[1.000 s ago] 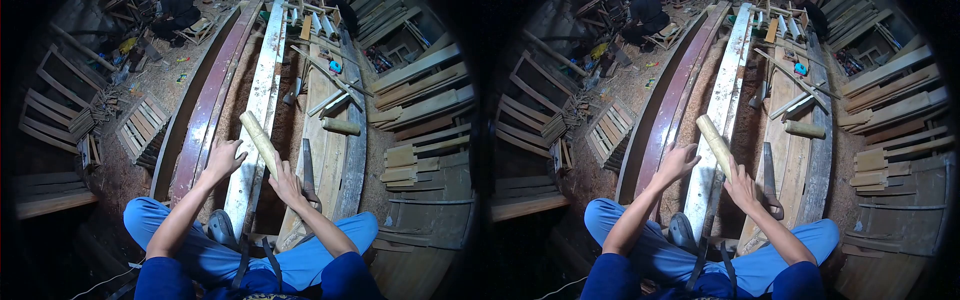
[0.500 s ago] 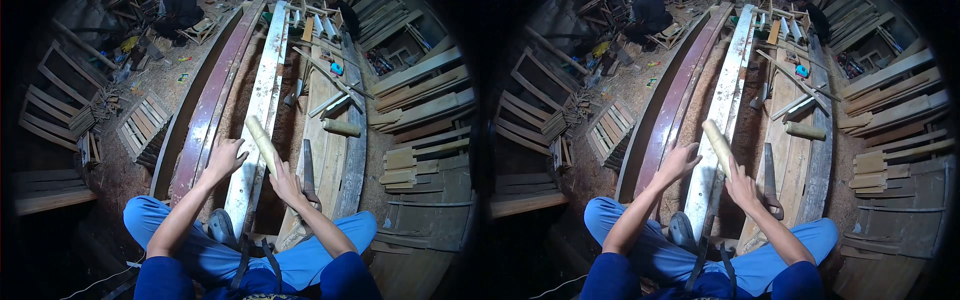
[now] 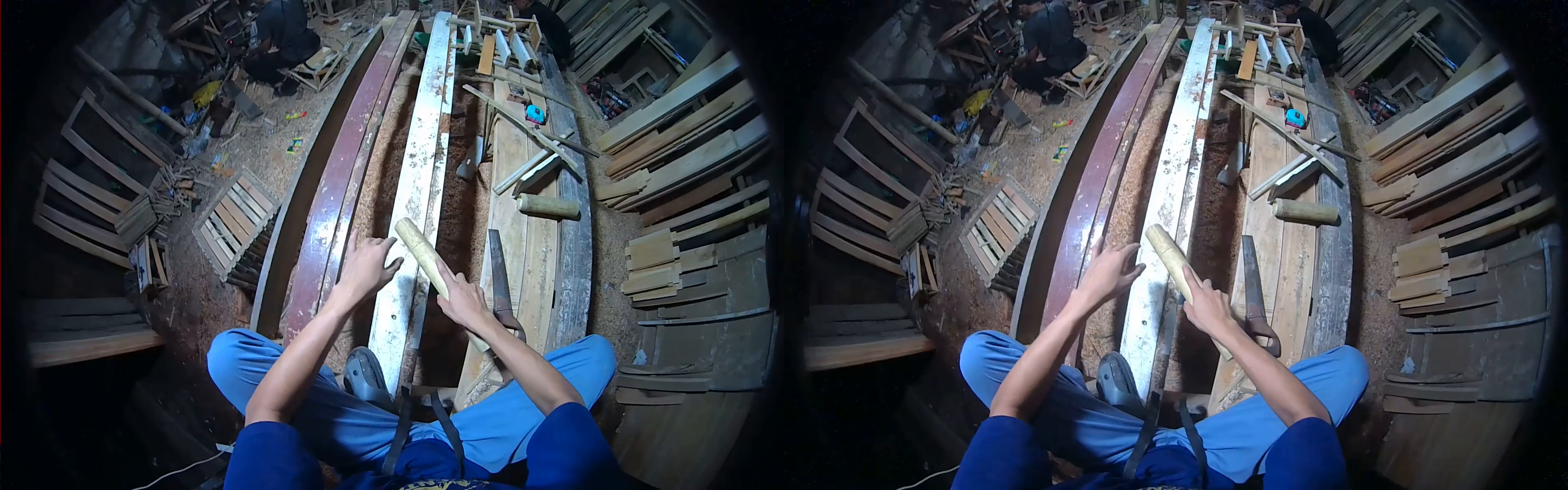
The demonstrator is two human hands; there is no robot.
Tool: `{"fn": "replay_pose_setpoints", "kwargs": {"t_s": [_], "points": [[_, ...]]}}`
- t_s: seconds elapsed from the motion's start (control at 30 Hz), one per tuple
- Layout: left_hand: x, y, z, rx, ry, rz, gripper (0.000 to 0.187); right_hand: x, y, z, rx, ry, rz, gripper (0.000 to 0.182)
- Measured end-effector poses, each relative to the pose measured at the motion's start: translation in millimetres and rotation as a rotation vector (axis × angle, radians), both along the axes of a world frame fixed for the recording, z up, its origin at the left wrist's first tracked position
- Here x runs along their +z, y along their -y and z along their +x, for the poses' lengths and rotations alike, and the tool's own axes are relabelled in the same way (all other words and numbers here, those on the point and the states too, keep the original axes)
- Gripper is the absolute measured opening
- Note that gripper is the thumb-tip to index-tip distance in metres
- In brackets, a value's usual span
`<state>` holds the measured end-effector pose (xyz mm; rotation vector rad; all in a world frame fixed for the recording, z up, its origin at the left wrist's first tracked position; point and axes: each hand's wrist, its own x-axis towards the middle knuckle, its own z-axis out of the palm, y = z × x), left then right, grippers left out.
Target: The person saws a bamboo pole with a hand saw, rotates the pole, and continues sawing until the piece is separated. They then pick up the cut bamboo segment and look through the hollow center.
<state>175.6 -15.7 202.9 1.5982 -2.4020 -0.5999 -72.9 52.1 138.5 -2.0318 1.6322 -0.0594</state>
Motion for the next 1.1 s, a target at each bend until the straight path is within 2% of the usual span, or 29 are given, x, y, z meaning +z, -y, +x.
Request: {"fn": "replay_pose_setpoints", "kwargs": {"t_s": [0.13,0.23,0.3,0.37,0.43,0.47,0.5,0.57,0.6,0.67,0.7,0.73,0.77,0.83,0.87,0.9,0.97,1.03,1.1], "points": [[4,-1,-10,-0.010,0.012,0.000,0.060,19,-10,0,-0.045,0.025,-0.064,0.093],[6,-2,-22,0.087,-0.023,-0.038,0.067,45,-19,3,-0.138,0.127,-0.144,0.089],[6,-1,-35,0.144,-0.219,-0.104,0.073,60,-24,-2,-0.170,0.231,-0.284,0.086],[14,2,-49,0.090,-0.286,-0.059,0.071,70,-28,-8,-0.198,0.245,-0.304,0.086],[30,-2,-68,0.017,-0.573,0.044,0.070,81,-33,-11,-0.250,0.350,-0.424,0.086],[30,-4,-78,0.017,-0.672,0.071,0.070,89,-37,-15,-0.249,0.434,-0.400,0.088],[48,-11,-91,0.077,-0.828,0.229,0.070,91,-38,-18,-0.257,0.431,-0.408,0.088],[65,-17,-109,0.152,-0.873,0.306,0.069,93,-41,-25,-0.193,0.582,-0.540,0.091],[60,-16,-117,0.139,-0.872,0.305,0.069,104,-45,-27,-0.224,0.556,-0.463,0.095],[45,-13,-134,0.069,-1.182,0.309,0.068,107,-49,-33,-0.209,0.648,-0.422,0.098],[49,-13,-141,0.058,-1.183,0.311,0.068,112,-53,-35,-0.222,0.679,-0.376,0.099],[53,-15,-147,0.057,-1.197,0.299,0.069,106,-53,-39,-0.186,0.664,-0.442,0.100],[56,-17,-152,0.056,-1.212,0.287,0.069,99,-52,-43,-0.187,0.648,-0.492,0.091],[68,-20,-158,0.050,-1.195,0.306,0.069,124,-52,-56,-0.216,0.295,-0.538,0.075],[66,-20,-159,0.008,-1.132,0.264,0.068,131,-44,-63,-0.252,0.330,-0.788,0.061],[63,-21,-162,-0.034,-1.069,0.223,0.067,140,-41,-72,-0.293,0.354,-0.790,0.062],[58,-19,-161,-0.137,-0.856,-0.073,0.068,155,-39,-95,-0.280,0.061,-0.938,0.067],[70,-26,-156,-0.207,-0.674,-0.048,0.067,162,-39,-110,-0.253,0.071,-0.918,0.076],[68,-27,-152,-0.259,-0.610,-0.061,0.071,166,-42,-116,-0.215,-0.075,-0.900,0.081]]}}
